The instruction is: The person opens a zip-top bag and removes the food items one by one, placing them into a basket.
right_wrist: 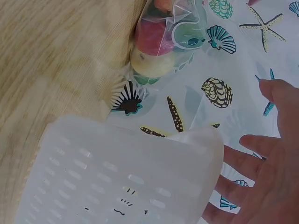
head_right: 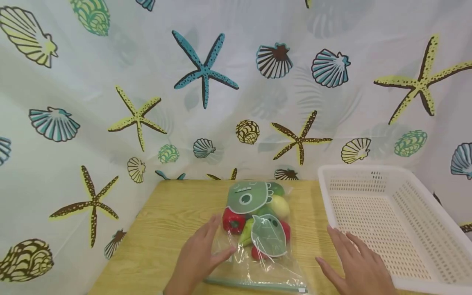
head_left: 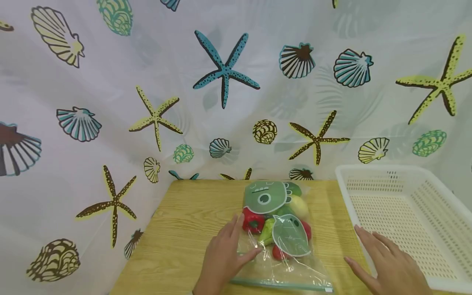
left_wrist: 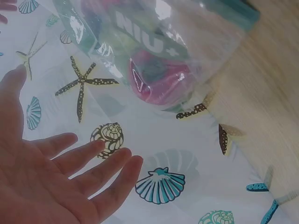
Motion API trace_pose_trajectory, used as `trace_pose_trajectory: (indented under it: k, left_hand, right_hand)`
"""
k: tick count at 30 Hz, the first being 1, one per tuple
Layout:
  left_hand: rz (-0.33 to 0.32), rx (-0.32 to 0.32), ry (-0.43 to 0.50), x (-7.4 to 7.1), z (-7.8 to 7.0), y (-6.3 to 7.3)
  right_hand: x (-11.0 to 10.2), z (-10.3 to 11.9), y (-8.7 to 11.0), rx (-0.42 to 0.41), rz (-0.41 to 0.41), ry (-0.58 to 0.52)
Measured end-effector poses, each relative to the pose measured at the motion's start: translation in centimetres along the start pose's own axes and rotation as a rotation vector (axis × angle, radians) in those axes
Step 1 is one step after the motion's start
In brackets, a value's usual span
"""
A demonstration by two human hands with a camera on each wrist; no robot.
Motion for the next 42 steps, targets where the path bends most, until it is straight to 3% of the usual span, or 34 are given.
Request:
trace_pose_trajectory:
  k: [3, 9, 15, 20, 24, 30, 33, 36, 42]
  left_hand:
    - [-0.008, 0.040, -0.014, -0.1, -0.8, 0.4]
    - [-0.044, 0.138, -0.074, -0.1, -2.8, 1.5]
    - [0.027, 0.150, -0.143, 1.0, -4.3, 2.3]
    - [0.056, 0.210, -0.193, 2.0, -5.8, 3.2]
    - [0.022, 0.295, -0.235, 2.6, -7.0, 4.0]
    - [-0.143, 0.453, -0.307, 2.8, -8.8, 5.2]
    - [-0.179, 0.492, -0.307, 3.1, -9.5, 5.6]
    - [-0.174, 0.510, -0.325, 3.6, -10.1, 5.9]
    - [-0.099, 0.514, -0.382, 5.0, -11.2, 6.2]
  right_hand:
    - [-0.9, 0.9, 0.0, -0.084, -0.106, -0.027]
    - [-1.6, 2.3, 0.1, -0.198, -0.241, -0.050]
    - [-2.0, 3.8, 0.4, -0.337, -0.330, -0.172]
    - [-1.8, 4.8, 0.8, -0.394, -0.328, -0.261]
    - [-1.4, 5.2, 1.2, -0.396, -0.314, -0.275]
    - [-0.9, 5.8, 1.7, -0.375, -0.295, -0.261]
    - [-0.6, 6.0, 1.9, -0.350, -0.267, -0.248]
    - [-0.2, 6.2, 2.0, -0.338, -0.247, -0.251]
    - [0.8, 6.6, 2.4, -0.343, -0.199, -0.238]
Point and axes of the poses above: each hand's wrist, its own y-axis away from the middle knuckle, its own x-axis out of the palm, z = x × y, the point moved 9 cm from there along -y, towards the middle knuckle, and after that the axes turned 7 degrees about y, right-handed, at the moved point
